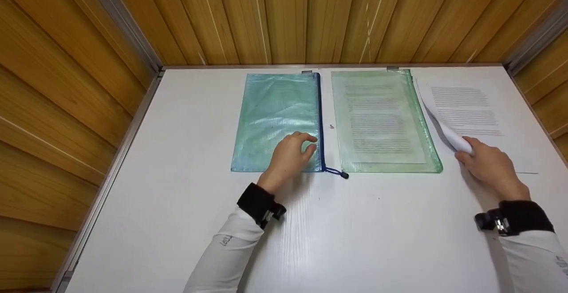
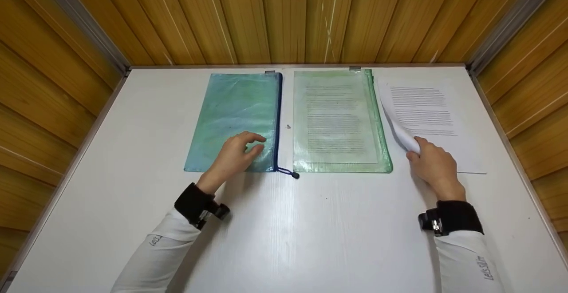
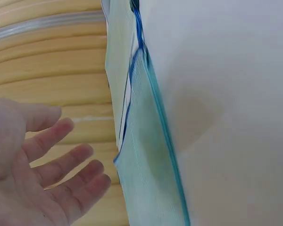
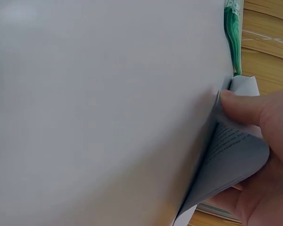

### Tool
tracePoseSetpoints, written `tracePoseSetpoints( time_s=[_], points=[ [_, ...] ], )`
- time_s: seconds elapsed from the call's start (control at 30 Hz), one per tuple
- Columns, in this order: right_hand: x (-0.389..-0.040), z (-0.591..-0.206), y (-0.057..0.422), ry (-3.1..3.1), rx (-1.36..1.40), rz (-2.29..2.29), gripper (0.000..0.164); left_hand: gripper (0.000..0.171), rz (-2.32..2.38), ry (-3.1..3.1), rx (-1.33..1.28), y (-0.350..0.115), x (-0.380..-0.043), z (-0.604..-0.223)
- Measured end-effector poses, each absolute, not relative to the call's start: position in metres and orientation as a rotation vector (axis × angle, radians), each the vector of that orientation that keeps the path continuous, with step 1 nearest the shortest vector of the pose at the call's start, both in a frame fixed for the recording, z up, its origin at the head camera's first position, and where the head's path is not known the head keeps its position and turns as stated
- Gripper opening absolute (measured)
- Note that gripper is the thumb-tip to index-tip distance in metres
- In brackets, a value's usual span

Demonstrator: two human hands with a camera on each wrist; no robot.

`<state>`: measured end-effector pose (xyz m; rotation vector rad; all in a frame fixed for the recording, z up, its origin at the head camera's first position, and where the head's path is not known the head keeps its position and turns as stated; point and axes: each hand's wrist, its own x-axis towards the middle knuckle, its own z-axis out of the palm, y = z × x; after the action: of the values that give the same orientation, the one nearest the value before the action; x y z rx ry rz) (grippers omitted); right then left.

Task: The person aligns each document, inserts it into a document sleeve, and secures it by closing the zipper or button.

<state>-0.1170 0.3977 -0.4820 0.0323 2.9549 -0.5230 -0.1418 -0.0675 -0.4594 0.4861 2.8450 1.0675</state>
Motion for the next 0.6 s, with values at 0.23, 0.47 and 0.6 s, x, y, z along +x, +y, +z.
tracePoseSetpoints(
  time_s=[0.23,0.47,0.6],
  points=[
    [-0.116,-0.484,0.397,3.029,0.045,-0.538,0.060,0.025,1.192,2.762,0.524,-0.044,-0.142,-0.460],
    [-0.113,-0.482,0.393,3.073,0.014,-0.578,0.065,0.022,1.222,2.713,0.542,-0.032,-0.140,-0.465],
    [-0.110,-0.478,0.383,3.160,0.058,-0.622,0.065,0.023,1.272,2.633,0.560,-0.024,-0.140,-0.469]
  ],
)
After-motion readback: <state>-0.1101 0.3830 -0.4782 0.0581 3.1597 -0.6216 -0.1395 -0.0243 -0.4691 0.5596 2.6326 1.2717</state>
